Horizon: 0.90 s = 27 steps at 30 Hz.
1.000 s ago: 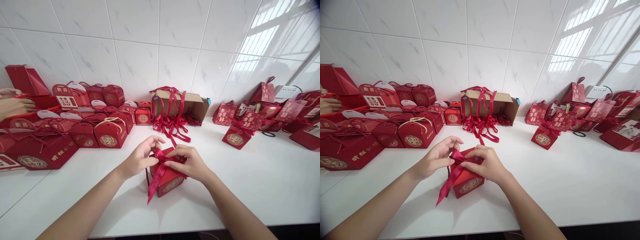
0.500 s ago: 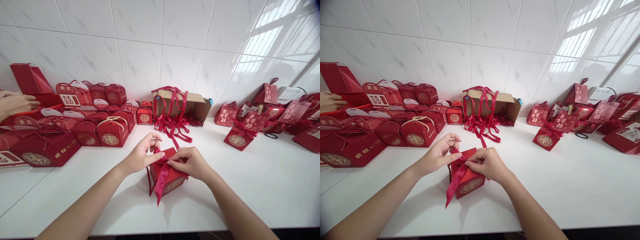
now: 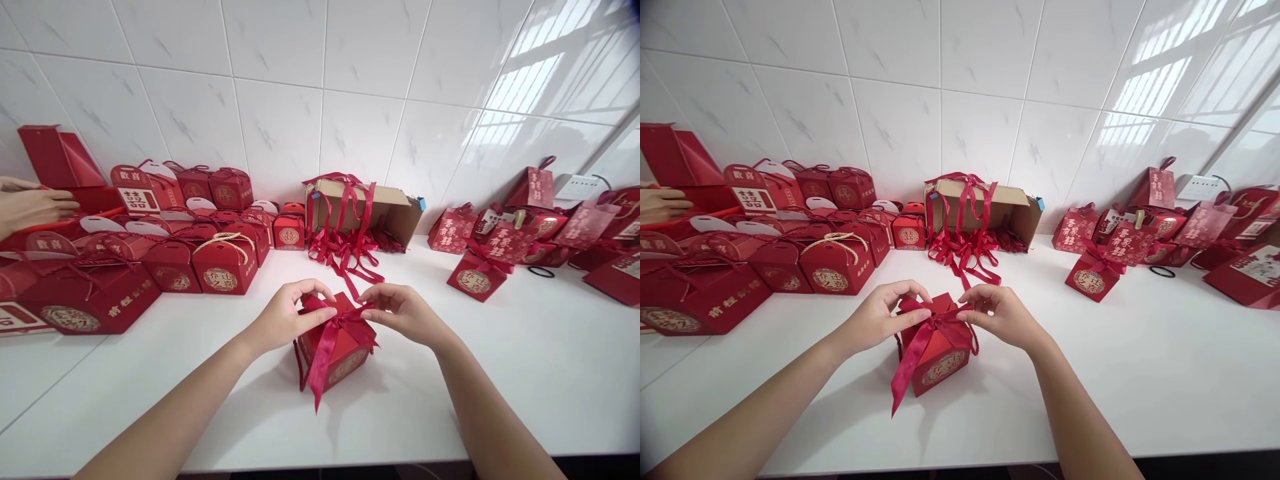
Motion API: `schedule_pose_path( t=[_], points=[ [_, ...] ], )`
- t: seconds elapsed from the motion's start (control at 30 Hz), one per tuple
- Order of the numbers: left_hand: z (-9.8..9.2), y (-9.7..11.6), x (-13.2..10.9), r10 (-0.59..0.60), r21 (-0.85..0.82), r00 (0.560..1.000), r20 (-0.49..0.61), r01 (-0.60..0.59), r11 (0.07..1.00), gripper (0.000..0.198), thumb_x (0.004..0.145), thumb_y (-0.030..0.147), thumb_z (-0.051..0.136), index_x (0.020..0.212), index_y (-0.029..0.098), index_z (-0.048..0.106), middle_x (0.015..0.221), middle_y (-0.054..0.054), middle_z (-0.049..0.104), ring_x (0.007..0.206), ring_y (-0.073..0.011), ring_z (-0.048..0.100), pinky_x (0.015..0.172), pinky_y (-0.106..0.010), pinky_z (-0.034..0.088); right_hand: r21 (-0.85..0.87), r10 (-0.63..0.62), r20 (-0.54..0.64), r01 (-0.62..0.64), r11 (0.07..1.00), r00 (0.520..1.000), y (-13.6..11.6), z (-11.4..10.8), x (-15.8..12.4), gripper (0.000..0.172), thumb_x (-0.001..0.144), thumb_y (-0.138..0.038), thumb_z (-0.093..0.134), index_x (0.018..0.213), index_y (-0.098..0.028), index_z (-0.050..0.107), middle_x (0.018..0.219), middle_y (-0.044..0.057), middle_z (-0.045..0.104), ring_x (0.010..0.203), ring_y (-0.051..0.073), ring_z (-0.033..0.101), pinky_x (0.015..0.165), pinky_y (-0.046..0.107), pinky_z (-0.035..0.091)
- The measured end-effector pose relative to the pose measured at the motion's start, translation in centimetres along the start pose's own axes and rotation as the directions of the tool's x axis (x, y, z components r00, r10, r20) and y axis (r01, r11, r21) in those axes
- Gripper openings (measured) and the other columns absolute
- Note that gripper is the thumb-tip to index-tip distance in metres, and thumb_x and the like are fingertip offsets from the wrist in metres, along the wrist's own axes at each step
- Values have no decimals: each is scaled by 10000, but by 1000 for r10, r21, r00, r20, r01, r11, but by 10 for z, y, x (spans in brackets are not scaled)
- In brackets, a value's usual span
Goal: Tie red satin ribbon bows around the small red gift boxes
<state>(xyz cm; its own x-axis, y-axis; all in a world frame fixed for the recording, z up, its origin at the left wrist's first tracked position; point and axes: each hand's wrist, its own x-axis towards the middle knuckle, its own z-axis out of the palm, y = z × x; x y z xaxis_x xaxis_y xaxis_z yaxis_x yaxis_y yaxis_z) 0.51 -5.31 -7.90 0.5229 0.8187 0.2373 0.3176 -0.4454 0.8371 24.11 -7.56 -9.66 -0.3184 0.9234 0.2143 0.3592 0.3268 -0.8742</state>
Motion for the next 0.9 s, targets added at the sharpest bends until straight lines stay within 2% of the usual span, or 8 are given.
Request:
schedule_pose_path(
  t=[0.13,0.23,0.4,0.53,0.77,0.9],
  points=[
    [7,-3,1,21,128,999,-35,-16,992,182,791,368,608,811,209,694,757,-8,589,754,-140,518,725,-271,409,-29,54,4,-54,998,999,-3,2,1,281,777,-444,653,787,-164,665,743,35,644,651,132,542,583,257,450],
    [11,-7,2,34,159,999,-35,-28,987,195,776,389,625,774,219,721,717,-13,596,765,-148,516,734,-273,410,-12,60,-22,-60,998,998,-5,4,2,269,771,-435,660,767,-166,663,705,20,629,620,119,518,555,241,424],
    [13,-10,3,38,176,999,-5,-36,984,209,769,393,631,739,211,729,670,-21,616,765,-159,510,720,-274,409,12,-10,-102,12,1000,995,-4,5,2,242,791,-404,646,762,-164,654,716,24,632,644,127,537,583,249,432],
    [13,-10,4,20,166,1000,13,-22,986,202,762,395,633,755,217,730,691,-18,620,736,-150,515,698,-270,412,-33,-85,-156,80,996,984,-5,6,3,217,810,-375,629,748,-167,647,703,23,629,638,131,538,581,253,428],
    [9,-8,6,-5,172,998,64,-7,985,245,728,432,651,723,198,726,590,6,530,588,-112,460,612,-258,400,-117,-123,-160,105,988,980,-4,4,2,200,817,-349,620,732,-170,643,690,24,629,627,133,532,576,257,423],
    [5,-9,6,-23,151,996,85,10,989,235,700,435,679,728,208,735,597,10,503,602,-108,457,621,-245,407,-138,-133,-165,111,984,977,-4,3,2,184,814,-337,625,732,-173,646,696,24,635,636,137,541,587,260,430]
  ],
)
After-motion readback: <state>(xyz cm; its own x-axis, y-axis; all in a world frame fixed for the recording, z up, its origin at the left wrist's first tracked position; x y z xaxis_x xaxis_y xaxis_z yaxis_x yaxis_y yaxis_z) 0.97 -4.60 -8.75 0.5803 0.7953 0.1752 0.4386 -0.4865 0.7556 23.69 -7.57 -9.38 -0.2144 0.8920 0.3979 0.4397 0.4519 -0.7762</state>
